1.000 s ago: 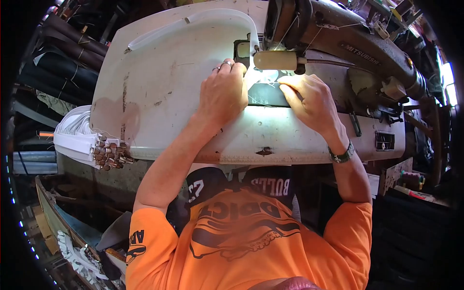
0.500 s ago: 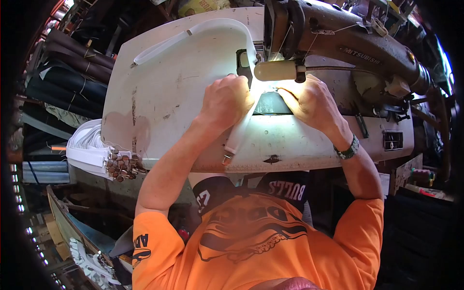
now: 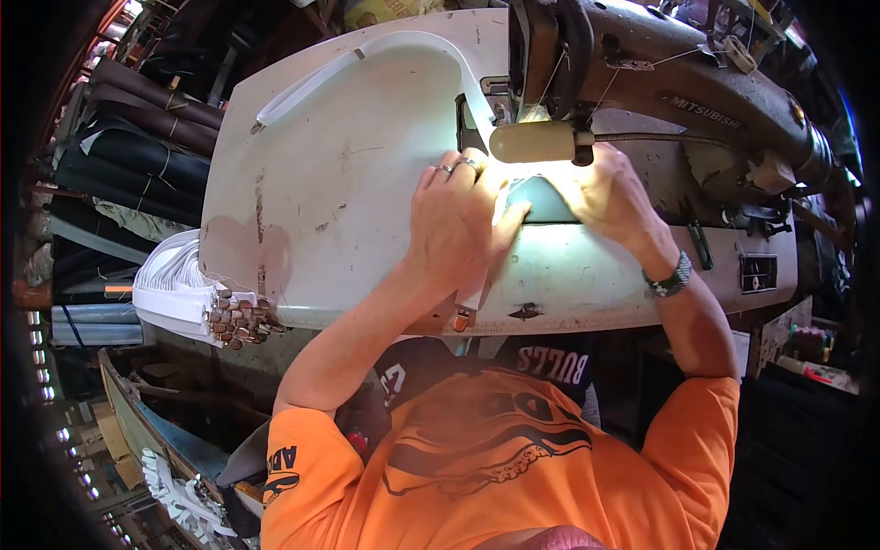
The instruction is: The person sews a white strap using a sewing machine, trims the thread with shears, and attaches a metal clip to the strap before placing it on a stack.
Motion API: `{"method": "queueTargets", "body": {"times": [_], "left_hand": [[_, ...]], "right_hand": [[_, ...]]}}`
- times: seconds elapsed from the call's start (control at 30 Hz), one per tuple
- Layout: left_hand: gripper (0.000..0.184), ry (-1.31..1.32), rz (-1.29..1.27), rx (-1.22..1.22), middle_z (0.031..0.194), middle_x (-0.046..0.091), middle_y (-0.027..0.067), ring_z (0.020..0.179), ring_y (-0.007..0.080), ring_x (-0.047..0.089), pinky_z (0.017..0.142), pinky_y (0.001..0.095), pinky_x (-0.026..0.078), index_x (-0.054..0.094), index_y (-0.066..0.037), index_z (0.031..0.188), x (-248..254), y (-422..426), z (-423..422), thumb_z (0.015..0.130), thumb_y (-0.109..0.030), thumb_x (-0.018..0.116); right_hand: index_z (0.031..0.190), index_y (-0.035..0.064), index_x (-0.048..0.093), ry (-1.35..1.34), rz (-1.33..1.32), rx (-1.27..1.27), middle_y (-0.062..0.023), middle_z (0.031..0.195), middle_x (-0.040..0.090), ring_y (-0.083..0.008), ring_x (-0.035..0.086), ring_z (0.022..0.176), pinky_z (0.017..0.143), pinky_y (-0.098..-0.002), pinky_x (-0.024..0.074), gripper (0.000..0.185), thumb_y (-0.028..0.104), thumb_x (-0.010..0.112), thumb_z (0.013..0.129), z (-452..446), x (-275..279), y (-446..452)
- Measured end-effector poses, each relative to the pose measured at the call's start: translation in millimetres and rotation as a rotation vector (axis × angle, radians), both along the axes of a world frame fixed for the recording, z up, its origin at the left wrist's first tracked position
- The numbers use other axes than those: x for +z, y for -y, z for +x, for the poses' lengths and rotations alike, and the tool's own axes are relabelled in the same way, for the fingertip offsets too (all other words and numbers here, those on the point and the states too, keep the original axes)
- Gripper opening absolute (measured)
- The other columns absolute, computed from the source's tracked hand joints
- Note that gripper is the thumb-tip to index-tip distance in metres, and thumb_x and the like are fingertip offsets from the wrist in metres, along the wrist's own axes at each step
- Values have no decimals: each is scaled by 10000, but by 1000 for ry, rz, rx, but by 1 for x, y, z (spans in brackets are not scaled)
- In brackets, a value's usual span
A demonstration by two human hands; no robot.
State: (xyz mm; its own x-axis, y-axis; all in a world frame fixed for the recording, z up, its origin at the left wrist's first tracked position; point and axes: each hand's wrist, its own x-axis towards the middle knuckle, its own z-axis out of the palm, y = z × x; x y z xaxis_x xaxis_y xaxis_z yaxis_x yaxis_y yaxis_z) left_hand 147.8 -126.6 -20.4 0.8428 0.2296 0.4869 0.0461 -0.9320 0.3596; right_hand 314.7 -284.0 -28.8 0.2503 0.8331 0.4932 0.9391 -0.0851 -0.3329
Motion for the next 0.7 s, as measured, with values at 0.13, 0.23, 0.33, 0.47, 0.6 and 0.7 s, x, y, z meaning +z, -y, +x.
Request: {"method": "queueTargets", "body": {"times": [0.13, 0.23, 0.33, 0.47, 0.6, 0.7], "left_hand": [[213, -41, 133, -3, 991, 651, 121, 967, 338, 630, 840, 444, 521, 720, -52, 904, -12, -20, 5, 831, -252, 712], [174, -48, 136, -45, 993, 650, 112, 944, 330, 637, 776, 455, 549, 733, -61, 904, -16, -30, 10, 817, -209, 708], [167, -17, 62, -49, 991, 649, 106, 931, 315, 644, 728, 451, 568, 755, -75, 937, -16, -28, 9, 808, -170, 706], [222, -26, -11, -56, 993, 649, 93, 923, 293, 653, 724, 434, 574, 777, -100, 1020, -18, -27, 6, 814, -147, 708], [191, 0, -32, -41, 1019, 682, 139, 917, 336, 674, 779, 438, 562, 785, -101, 998, -18, -25, 6, 819, -123, 723], [172, -53, -58, -51, 1018, 684, 129, 872, 325, 680, 750, 429, 562, 785, -92, 982, -13, -27, 6, 825, -121, 721]], "right_hand": [[751, -6, 565, -253, 84, -68, -140, 668, 597, -322, 610, 617, 605, -415, 489, 182, 67, 646, 896, 24, -12, -4], [785, -4, 568, -442, 76, -147, -158, 693, 619, -322, 652, 624, 591, -400, 496, 156, 66, 606, 918, 37, 5, -9], [823, 16, 603, -134, 8, -295, -177, 748, 651, -376, 671, 706, 664, -460, 523, 120, 84, 600, 921, 40, 3, -15], [753, -6, 602, 0, -3, -327, -217, 788, 656, -426, 666, 816, 737, -524, 526, 177, 96, 626, 896, 39, -4, -13], [730, -23, 594, 37, -59, -357, -231, 785, 651, -439, 657, 812, 743, -528, 527, 176, 73, 627, 874, 42, -8, -13], [729, -36, 603, 46, -53, -359, -241, 796, 653, -446, 655, 818, 756, -524, 532, 137, 40, 638, 836, 42, -12, -11]]}}
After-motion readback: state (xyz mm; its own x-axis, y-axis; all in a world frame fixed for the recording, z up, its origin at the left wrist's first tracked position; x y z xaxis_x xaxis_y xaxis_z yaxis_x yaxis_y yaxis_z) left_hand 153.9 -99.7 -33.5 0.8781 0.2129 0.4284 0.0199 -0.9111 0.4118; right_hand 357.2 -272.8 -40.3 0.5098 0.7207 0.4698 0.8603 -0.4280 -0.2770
